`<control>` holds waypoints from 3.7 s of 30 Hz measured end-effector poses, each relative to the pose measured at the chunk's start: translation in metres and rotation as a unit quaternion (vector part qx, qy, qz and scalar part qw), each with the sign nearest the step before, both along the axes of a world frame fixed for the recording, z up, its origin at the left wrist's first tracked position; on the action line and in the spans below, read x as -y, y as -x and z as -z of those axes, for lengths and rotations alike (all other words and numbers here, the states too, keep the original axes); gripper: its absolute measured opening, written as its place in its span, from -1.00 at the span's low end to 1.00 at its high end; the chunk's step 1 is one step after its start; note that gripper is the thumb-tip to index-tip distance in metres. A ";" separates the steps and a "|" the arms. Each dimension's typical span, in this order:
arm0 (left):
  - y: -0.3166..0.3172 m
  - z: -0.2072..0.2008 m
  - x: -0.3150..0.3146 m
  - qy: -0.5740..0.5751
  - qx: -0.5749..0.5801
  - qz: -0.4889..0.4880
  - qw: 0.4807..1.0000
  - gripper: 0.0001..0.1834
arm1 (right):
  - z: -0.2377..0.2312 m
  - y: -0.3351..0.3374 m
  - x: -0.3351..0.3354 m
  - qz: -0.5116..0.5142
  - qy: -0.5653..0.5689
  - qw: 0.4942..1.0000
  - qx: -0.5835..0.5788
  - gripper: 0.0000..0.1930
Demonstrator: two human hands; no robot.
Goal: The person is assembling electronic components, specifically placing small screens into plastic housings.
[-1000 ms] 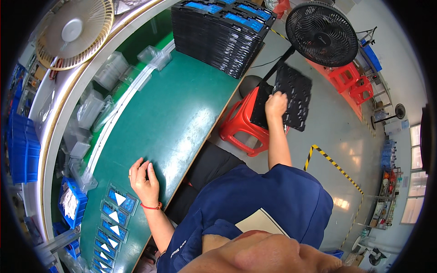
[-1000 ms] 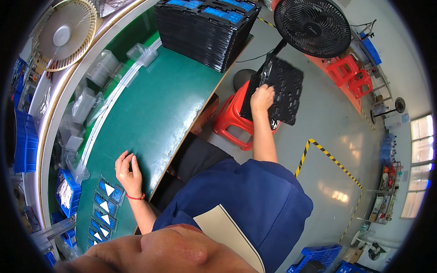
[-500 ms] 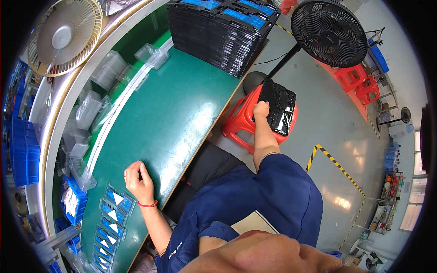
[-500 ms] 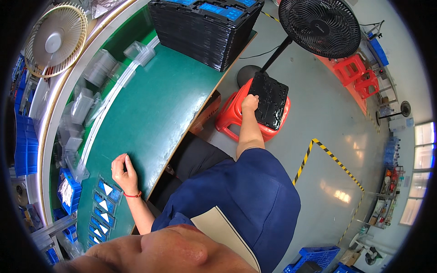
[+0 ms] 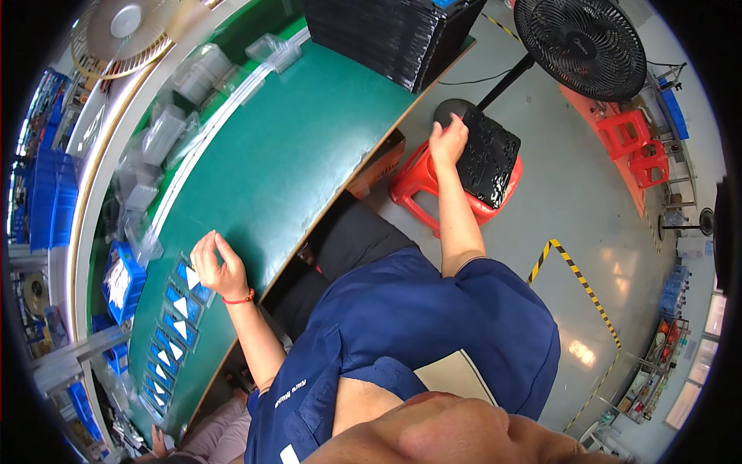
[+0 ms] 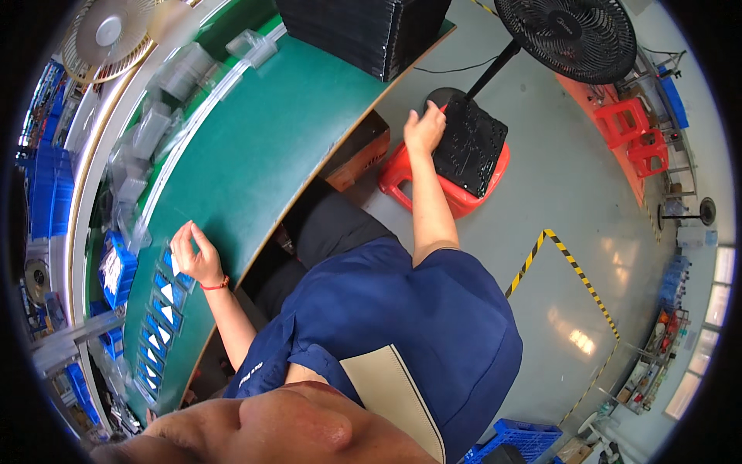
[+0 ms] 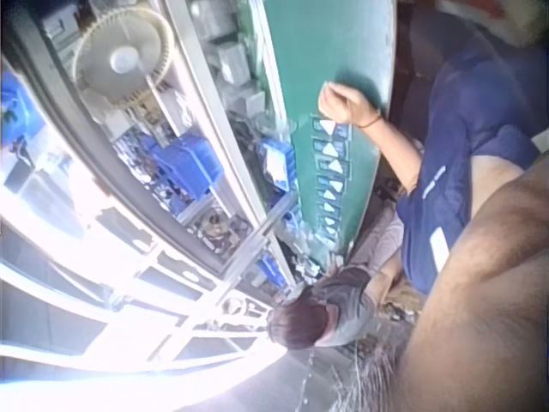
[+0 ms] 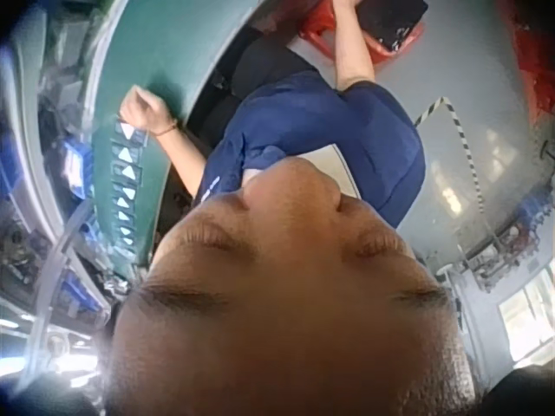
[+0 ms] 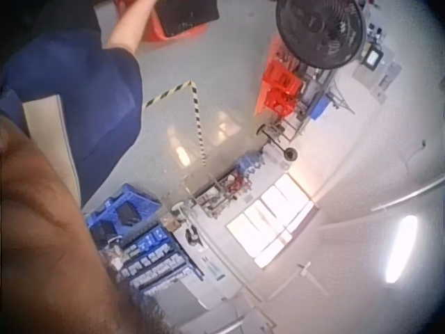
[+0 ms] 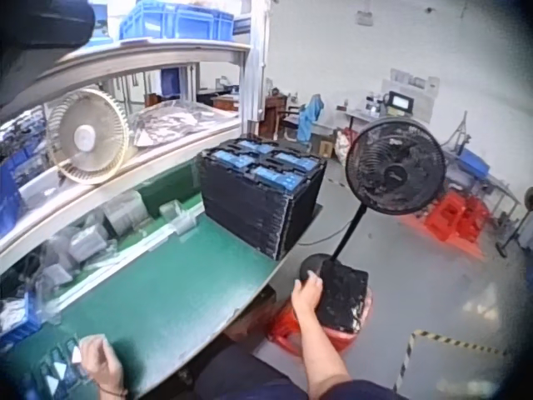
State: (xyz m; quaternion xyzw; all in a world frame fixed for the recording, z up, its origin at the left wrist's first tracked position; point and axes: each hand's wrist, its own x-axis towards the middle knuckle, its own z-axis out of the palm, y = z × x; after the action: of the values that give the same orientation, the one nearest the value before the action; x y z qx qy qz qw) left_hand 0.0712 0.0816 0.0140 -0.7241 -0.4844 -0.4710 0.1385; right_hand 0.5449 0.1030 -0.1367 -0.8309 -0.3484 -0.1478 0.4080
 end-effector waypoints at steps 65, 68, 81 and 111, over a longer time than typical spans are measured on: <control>0.001 0.028 0.079 0.050 0.029 -0.128 0.990 -0.87 | -0.122 0.281 -0.186 -0.623 0.084 0.765 0.140 -0.71; 0.002 0.029 0.078 0.063 0.025 -0.118 0.991 -0.86 | -0.118 0.282 -0.186 -0.622 0.084 0.767 0.133 -0.71; -0.013 -0.004 -0.026 0.044 -0.018 0.034 0.998 -0.83 | -0.125 0.305 -0.183 -0.502 0.120 0.832 0.203 -0.65; -0.010 0.021 -0.053 0.192 0.005 0.114 0.975 -0.84 | -0.131 0.314 -0.209 -0.661 -0.010 0.719 0.215 -0.87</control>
State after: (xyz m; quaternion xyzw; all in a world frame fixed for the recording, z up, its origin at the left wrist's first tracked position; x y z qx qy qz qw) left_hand 0.0810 0.1342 -0.0068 -0.7851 -0.4811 -0.3854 -0.0599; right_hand 0.2305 0.3124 -0.0060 -0.3314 -0.8860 -0.0190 0.3238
